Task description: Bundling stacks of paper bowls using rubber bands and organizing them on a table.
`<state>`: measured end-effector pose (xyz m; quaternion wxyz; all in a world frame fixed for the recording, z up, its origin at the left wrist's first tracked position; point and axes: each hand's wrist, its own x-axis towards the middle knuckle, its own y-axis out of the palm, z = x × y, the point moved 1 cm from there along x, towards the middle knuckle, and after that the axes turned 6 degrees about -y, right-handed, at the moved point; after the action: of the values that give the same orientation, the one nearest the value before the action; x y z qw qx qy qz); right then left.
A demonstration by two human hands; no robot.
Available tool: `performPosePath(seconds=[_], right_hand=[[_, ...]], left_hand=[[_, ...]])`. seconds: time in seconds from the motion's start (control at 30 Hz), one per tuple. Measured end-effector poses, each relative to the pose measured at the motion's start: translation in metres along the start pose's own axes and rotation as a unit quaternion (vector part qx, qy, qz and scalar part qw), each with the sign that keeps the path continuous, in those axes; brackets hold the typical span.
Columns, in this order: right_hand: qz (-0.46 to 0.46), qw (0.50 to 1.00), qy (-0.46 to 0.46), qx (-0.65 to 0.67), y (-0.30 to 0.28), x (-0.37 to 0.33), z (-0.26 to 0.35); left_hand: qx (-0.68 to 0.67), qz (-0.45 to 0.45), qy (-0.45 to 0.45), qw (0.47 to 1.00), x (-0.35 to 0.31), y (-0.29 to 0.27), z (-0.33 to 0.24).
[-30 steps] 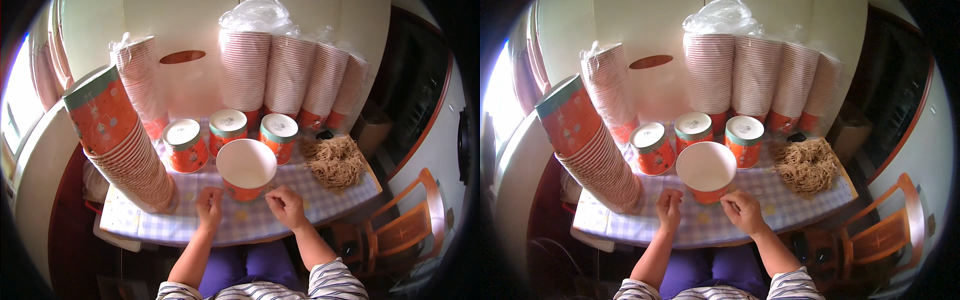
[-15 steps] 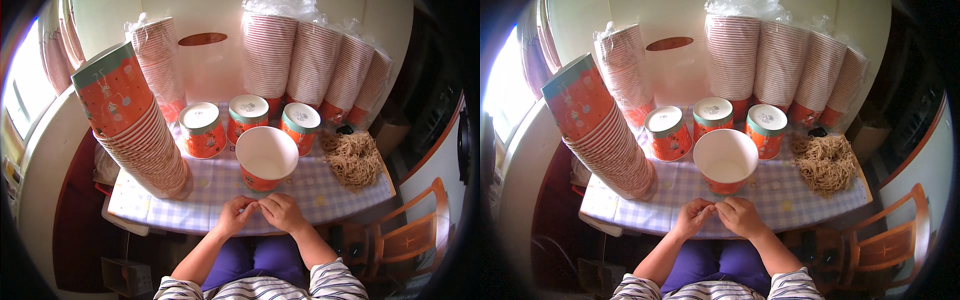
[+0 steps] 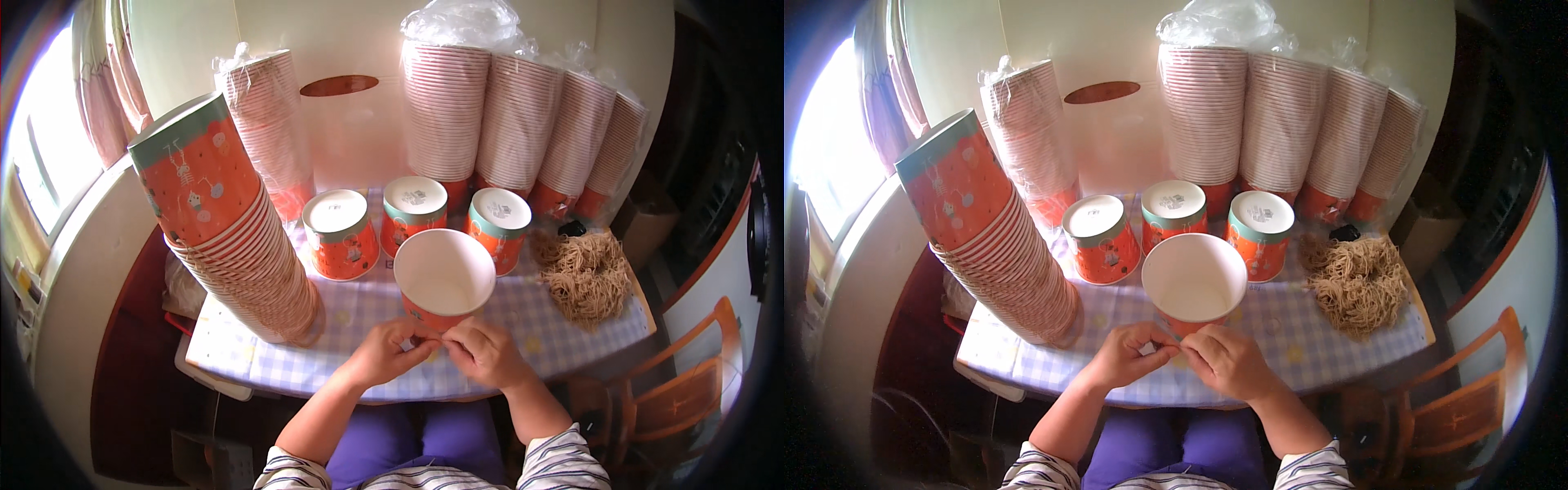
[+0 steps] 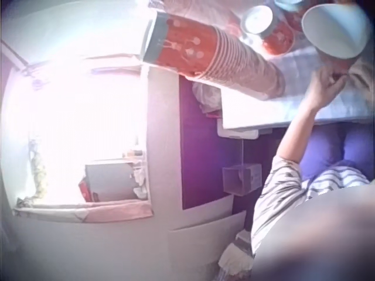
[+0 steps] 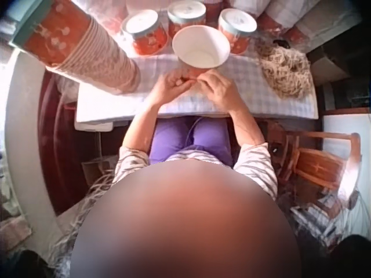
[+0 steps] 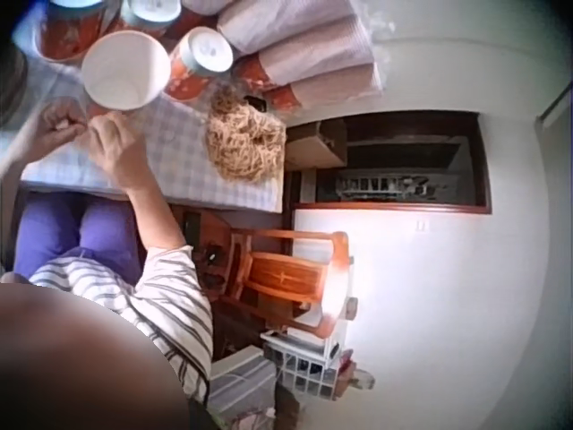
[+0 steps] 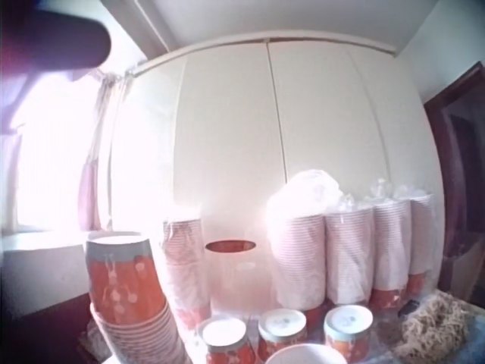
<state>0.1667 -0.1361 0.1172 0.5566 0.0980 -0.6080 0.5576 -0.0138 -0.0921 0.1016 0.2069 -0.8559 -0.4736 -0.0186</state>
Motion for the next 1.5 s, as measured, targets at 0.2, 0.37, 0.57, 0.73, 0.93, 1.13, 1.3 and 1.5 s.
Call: performPosePath(seconds=[0.2, 0.37, 0.57, 0.73, 0.93, 1.13, 1.3, 1.5], right_hand=[[0.048, 0.999, -0.019, -0.004, -0.008, 0.052, -0.027], [0.077, 0.997, -0.01, -0.022, 0.006, 0.084, -0.064], [0.182, 0.967, 0.136, 0.118, 0.031, 0.095, -0.108], [0.202, 0.97, 0.111, 0.078, 0.045, 0.098, -0.114], [0.228, 0.969, 0.086, 0.034, 0.055, 0.097, -0.116], [0.239, 0.966, 0.096, 0.01, 0.055, 0.095, -0.113], [0.237, 0.966, 0.103, -0.002, 0.055, 0.096, -0.113], [0.249, 0.963, 0.102, -0.009, 0.057, 0.098, -0.111]], left_hand=[[0.046, -0.07, 0.128, 0.988, 0.038, -0.024, -0.016], [0.161, -0.177, 0.199, 0.95, 0.072, -0.04, -0.003], [0.094, -0.286, 0.147, 0.942, 0.081, -0.056, 0.036], [-0.047, -0.276, 0.037, 0.959, 0.087, -0.066, 0.083], [-0.093, -0.165, -0.035, 0.981, 0.089, -0.056, 0.086], [-0.041, -0.15, -0.014, 0.988, 0.089, -0.055, 0.085], [-0.046, -0.17, 0.005, 0.984, 0.089, -0.054, 0.084], [-0.051, -0.174, 0.004, 0.983, 0.088, -0.056, 0.083]])
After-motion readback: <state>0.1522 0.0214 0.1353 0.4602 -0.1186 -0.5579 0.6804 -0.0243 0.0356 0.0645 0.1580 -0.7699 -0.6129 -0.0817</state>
